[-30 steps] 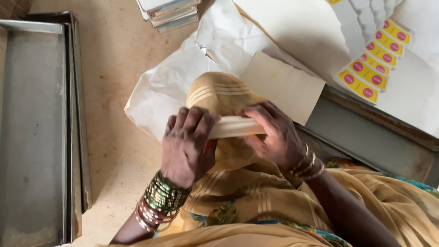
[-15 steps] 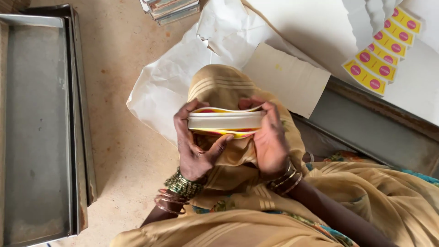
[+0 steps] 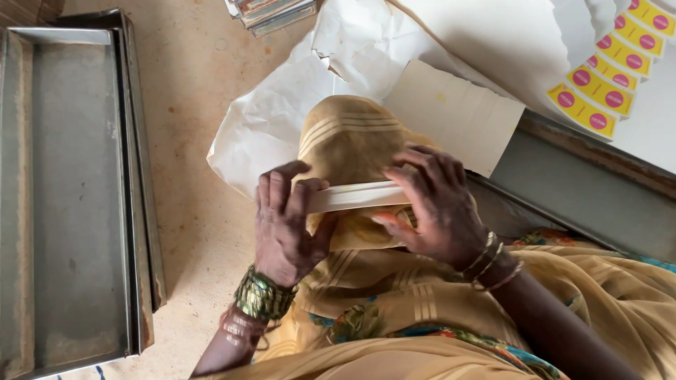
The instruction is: Sorting, aligning, and stacking printed Nescafe coffee cup labels into stacks and metal containers.
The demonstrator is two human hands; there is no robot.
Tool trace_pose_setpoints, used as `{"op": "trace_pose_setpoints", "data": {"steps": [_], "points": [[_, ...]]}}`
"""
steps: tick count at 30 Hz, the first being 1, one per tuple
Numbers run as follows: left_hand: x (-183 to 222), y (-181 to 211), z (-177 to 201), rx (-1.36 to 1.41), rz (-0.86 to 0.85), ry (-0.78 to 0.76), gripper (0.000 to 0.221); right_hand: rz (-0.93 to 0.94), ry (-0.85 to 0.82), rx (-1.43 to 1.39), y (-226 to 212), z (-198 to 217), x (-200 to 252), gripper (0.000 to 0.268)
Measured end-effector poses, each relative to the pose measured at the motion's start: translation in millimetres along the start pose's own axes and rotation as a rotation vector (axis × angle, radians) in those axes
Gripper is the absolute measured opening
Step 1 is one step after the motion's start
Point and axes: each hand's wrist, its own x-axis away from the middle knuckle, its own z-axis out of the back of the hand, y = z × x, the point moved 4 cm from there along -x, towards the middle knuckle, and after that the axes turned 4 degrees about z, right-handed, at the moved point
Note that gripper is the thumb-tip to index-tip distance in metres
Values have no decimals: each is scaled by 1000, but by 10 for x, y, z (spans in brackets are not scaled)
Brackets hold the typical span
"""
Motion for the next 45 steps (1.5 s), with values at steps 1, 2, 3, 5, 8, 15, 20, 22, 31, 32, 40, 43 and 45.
{"op": "trace_pose_setpoints", "data": {"steps": [1,2,3,5,8,15,20,22,31,32,40,43,45], "points": [[12,16,-54,1,-1,-1,59,-2,0,1,-76,-14,-52,77],[30,48,-124,-168,-52,-33,57,-30,-29,28,-145,-39,-103,84],[58,75,-186,-341,-99,-64,57,-56,-57,51,-220,-71,-160,91],[75,108,-254,-300,-104,-65,63,-73,-102,45,-243,-22,-211,95],[63,161,-246,-269,-137,-22,68,-95,-133,33,-280,23,-240,99],[-33,69,-324,-332,-77,-164,61,-115,-86,-106,-240,9,-306,94],[66,-52,-361,-176,14,-84,50,-84,-24,-107,-207,-125,-66,76],[132,-142,-341,-66,134,-129,49,-80,7,-148,-166,-199,80,68],[-14,-226,-217,868,143,151,53,-265,349,-1018,-153,-7,-183,59],[-7,-302,-298,869,205,155,58,-269,298,-861,-127,-84,-238,62],[39,-352,-607,1280,398,292,82,-374,468,-1359,-175,-176,-368,72],[14,-249,-607,1362,427,334,79,-341,484,-1231,-285,-232,-380,80],[24,-205,-580,1341,353,279,83,-298,496,-1293,-275,-221,-386,84]]}}
